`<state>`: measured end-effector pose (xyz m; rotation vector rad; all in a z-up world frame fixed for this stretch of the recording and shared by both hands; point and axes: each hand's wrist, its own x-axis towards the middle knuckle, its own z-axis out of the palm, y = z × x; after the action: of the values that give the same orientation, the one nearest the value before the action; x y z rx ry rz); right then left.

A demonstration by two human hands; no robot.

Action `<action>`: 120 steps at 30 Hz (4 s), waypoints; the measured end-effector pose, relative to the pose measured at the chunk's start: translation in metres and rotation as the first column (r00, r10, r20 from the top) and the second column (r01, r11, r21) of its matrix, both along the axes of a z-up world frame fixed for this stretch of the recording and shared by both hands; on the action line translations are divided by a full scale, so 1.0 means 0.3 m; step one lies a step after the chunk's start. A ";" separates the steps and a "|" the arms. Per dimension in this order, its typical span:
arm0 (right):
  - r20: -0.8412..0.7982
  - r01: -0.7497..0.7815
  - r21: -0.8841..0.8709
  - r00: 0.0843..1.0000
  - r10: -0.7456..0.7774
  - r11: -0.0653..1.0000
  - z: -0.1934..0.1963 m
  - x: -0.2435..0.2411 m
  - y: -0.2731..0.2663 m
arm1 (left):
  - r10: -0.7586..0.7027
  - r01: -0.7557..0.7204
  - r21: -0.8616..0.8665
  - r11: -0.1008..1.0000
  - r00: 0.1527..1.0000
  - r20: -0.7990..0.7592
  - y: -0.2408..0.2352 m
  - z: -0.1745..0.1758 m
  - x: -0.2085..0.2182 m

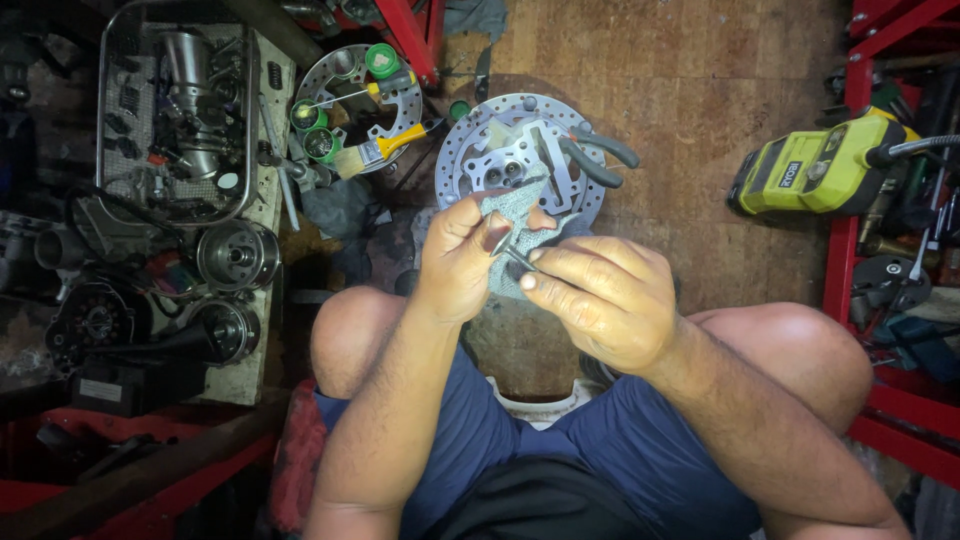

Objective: Cleaning a motorcycle cylinder head with a cloth and inspecting valves using a specialized tool

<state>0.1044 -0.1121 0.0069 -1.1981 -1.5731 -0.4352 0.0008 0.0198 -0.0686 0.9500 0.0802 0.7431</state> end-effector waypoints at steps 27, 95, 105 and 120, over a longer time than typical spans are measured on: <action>-0.824 -0.107 -0.263 0.542 -0.165 0.959 -0.121 0.195 -0.074 | 0.819 -0.044 0.817 0.574 0.040 -0.573 0.418 -0.341 -0.710; 0.945 0.779 -0.324 0.299 0.137 0.537 -1.206 0.296 1.645 | 0.845 -0.317 0.934 0.161 0.533 0.035 0.504 0.226 -0.188; 0.713 0.334 -0.523 0.676 0.188 0.784 -0.902 0.117 1.576 | 0.857 -0.308 0.934 0.179 0.516 0.005 0.501 0.200 -0.170; 0.641 0.379 -0.706 0.702 0.312 0.598 -0.779 0.058 1.558 | 0.867 -0.306 0.938 0.163 0.498 0.011 0.510 0.207 -0.166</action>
<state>0.1218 0.3552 -0.2270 -1.9072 -2.6286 -0.1835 -0.0491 0.1728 -0.0065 2.2521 0.7532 1.3402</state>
